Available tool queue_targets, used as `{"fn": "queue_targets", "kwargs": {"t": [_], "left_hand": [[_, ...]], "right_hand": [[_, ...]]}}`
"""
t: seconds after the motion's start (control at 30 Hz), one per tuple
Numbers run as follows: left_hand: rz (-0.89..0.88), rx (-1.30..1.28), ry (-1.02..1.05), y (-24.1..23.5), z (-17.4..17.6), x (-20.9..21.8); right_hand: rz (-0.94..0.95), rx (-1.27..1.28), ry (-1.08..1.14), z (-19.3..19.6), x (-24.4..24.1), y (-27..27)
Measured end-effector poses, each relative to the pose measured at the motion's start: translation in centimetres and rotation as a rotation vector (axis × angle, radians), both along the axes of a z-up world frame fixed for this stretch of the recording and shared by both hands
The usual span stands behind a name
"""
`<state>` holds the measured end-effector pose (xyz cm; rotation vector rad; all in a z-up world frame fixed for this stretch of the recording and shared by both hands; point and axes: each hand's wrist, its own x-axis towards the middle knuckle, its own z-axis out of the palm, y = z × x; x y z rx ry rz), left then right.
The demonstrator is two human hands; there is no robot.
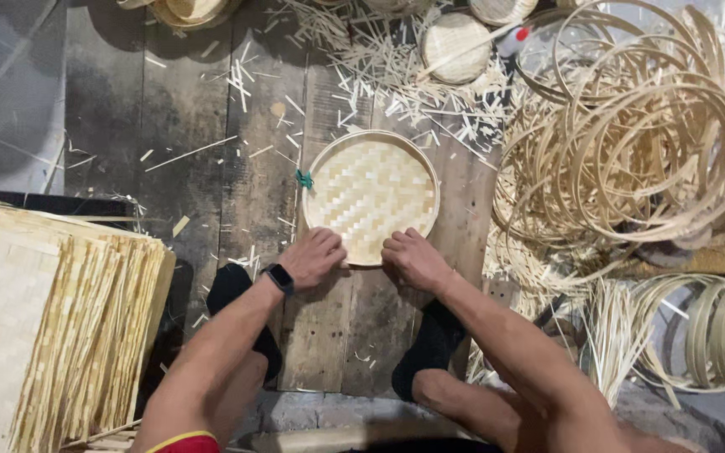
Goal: The person assembles a bamboo tray by fitting a circular rim onto a woven base, using a small tool to guide the pieces and applying glue from a bottle to secure the assembly.
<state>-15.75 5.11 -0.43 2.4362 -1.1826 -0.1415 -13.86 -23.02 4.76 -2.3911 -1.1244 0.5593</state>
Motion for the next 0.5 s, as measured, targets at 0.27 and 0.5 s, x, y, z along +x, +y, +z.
{"fn": "queue_targets", "kwargs": {"t": [0.27,0.5], "left_hand": [[-0.111,0.083,-0.002,1.0,0.4,2.1],[-0.139,0.001,-0.054,1.0,0.0,2.8]], "right_hand": [[-0.105,0.054,0.319,0.9,5.0,3.1],[0.042,0.259,-0.043,-0.2,15.4,14.2]]}}
